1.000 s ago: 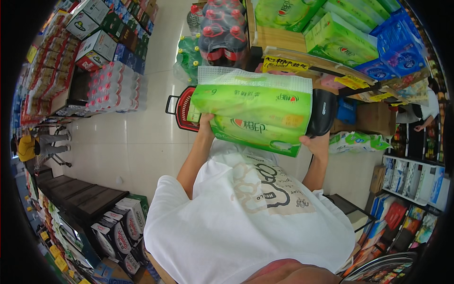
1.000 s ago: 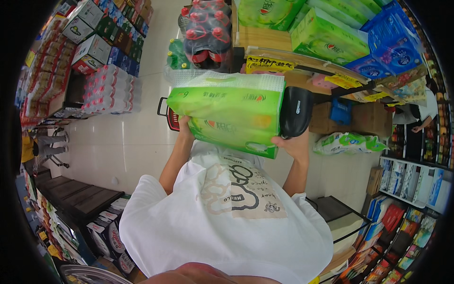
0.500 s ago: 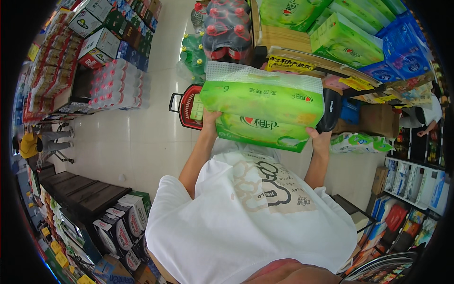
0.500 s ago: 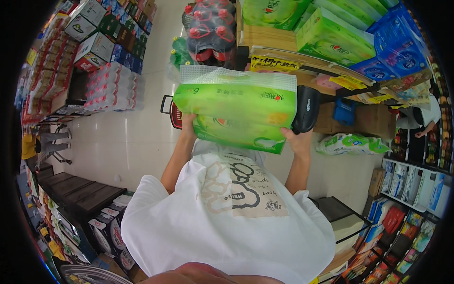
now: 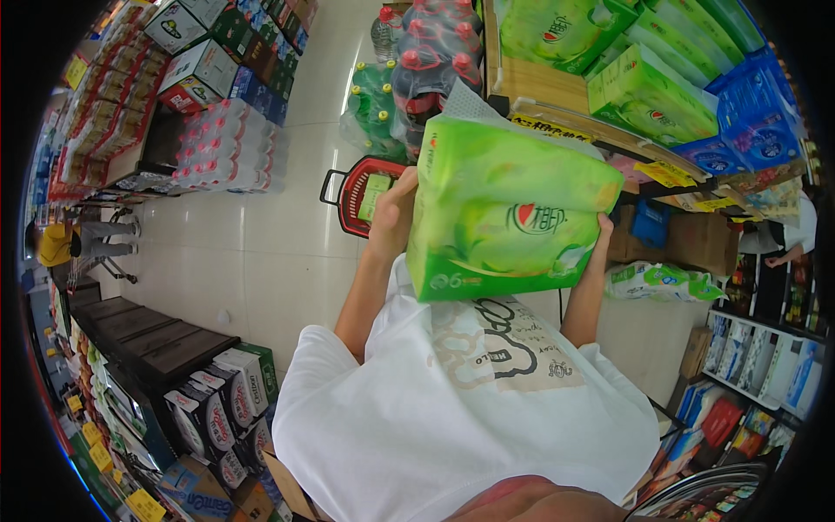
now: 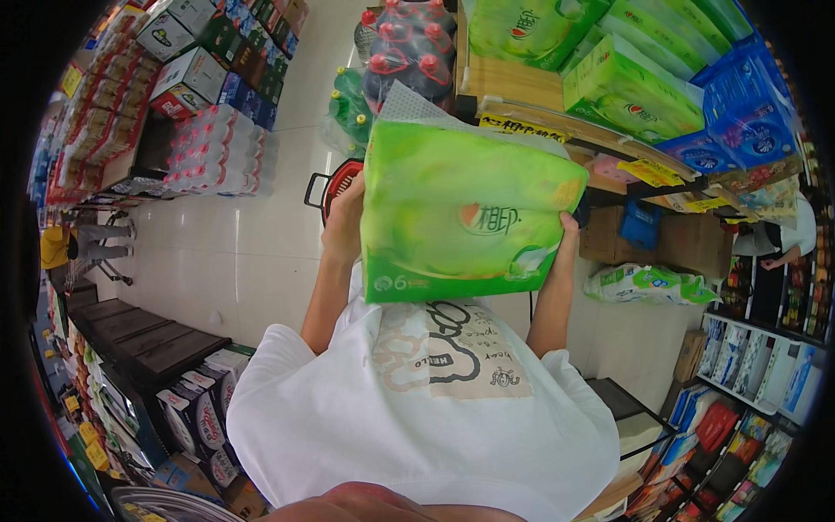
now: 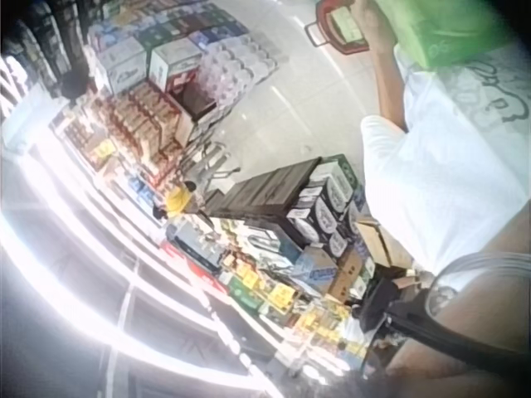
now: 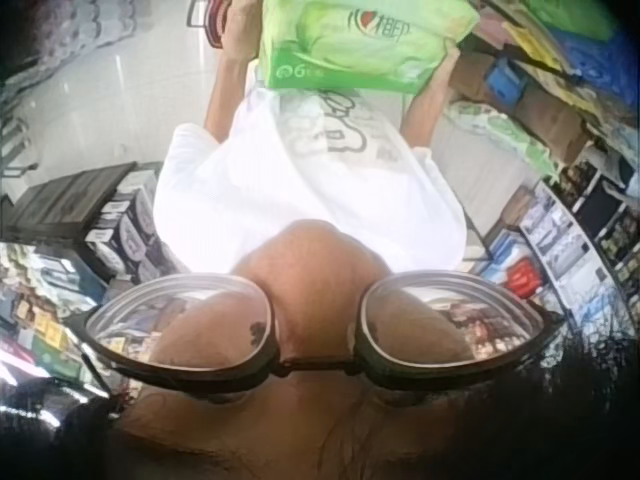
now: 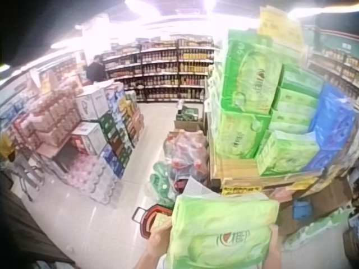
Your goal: Scanning various paper products and packages using a handheld barcode scanner and placing them into a shopping basket.
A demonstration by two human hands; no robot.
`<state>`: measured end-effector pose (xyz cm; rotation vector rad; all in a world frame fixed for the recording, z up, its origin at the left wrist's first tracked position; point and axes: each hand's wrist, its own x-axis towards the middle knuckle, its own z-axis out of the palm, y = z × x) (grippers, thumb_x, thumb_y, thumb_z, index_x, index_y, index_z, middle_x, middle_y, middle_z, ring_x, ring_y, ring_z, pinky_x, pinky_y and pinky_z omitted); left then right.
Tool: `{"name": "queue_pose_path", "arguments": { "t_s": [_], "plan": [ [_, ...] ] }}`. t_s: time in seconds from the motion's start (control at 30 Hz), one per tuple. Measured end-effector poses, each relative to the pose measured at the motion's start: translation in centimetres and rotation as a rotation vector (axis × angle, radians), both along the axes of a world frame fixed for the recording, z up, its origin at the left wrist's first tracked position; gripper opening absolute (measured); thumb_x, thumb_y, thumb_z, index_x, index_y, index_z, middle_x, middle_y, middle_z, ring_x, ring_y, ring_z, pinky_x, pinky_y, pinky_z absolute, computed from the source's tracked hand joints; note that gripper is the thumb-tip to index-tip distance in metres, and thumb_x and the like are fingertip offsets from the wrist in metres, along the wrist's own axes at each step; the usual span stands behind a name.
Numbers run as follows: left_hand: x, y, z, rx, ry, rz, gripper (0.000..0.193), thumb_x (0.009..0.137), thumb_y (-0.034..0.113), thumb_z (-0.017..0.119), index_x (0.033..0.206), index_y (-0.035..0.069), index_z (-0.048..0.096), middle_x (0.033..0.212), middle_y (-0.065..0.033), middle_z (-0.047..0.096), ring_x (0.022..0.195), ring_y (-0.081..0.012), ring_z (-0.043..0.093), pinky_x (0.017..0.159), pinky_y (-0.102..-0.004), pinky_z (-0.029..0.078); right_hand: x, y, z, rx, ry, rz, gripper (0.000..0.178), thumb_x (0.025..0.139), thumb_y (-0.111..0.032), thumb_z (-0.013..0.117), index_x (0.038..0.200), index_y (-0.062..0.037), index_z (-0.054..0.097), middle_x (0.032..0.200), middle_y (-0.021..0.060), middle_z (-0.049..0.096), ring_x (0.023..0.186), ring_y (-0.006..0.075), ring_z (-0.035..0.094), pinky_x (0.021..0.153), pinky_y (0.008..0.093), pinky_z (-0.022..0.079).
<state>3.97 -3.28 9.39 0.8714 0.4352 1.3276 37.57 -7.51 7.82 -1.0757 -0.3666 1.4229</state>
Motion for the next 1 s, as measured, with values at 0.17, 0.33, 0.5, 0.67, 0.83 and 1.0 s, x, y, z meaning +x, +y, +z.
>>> {"name": "queue_pose_path", "arguments": {
  "t_s": [0.17,0.33,0.5,0.67,0.83,1.0],
  "plan": [
    [0.0,0.4,-0.9,0.134,0.063,-0.070,0.081,0.084,0.046,0.067,0.136,-0.012,0.044,0.130,-0.0135,0.048,0.123,-0.0240,0.047,0.104,-0.0345,0.035,-0.5,1.2,0.1,-0.030,0.106,0.011,0.058,0.087,-0.047,0.057,0.126,-0.0036,0.052,0.114,0.0117,0.061,0.098,0.0229,0.061,0.083,0.0349,0.051],
    [0.9,0.8,-1.9,-0.024,0.010,-0.043,0.078,0.089,0.046,0.061,0.138,-0.011,0.041,0.138,-0.0154,0.047,0.126,-0.0240,0.047,0.104,-0.0346,0.037,-0.7,1.9,0.0,-0.054,0.083,-0.005,0.056,0.092,-0.048,0.054,0.126,-0.0045,0.053,0.112,0.0087,0.061,0.096,0.0205,0.061,0.082,0.0345,0.051],
    [0.5,1.2,-2.9,-0.441,0.051,-0.100,0.069,0.096,0.048,0.052,0.141,-0.004,0.041,0.138,-0.0134,0.051,0.123,-0.0214,0.051,0.101,-0.0333,0.041,-2.5,1.4,3.9,-0.108,-0.214,-0.002,0.059,0.092,-0.051,0.057,0.126,-0.0021,0.054,0.114,0.0091,0.062,0.099,0.0200,0.060,0.085,0.0324,0.049],
    [0.9,1.8,-3.1,-0.763,0.237,-0.152,0.060,0.096,0.048,0.052,0.136,0.003,0.049,0.127,-0.0102,0.060,0.111,-0.0176,0.060,0.093,-0.0298,0.048,0.8,2.1,-1.3,-0.145,-0.724,-0.014,0.057,0.091,-0.045,0.062,0.124,0.0023,0.056,0.119,0.0119,0.060,0.100,0.0191,0.060,0.088,0.0305,0.046],
    [0.6,2.4,-3.4,-0.865,0.219,-0.156,0.056,0.095,0.045,0.057,0.133,0.004,0.052,0.124,-0.0107,0.062,0.106,-0.0206,0.063,0.088,-0.0313,0.052,0.7,2.5,-1.7,-0.032,-0.662,-0.042,0.057,0.089,-0.043,0.066,0.122,0.0021,0.057,0.118,0.0111,0.060,0.108,0.0182,0.055,0.089,0.0307,0.045],
    [-0.2,2.6,-7.9,-0.926,0.005,-0.168,0.056,0.094,0.043,0.057,0.134,0.005,0.051,0.127,-0.0136,0.060,0.111,-0.0255,0.062,0.093,-0.0386,0.052,0.4,1.2,-1.5,0.109,-0.328,0.008,0.076,0.087,-0.057,0.061,0.139,-0.0052,0.042,0.124,0.0100,0.056,0.110,0.0214,0.057,0.094,0.0383,0.046]
  ]
}}
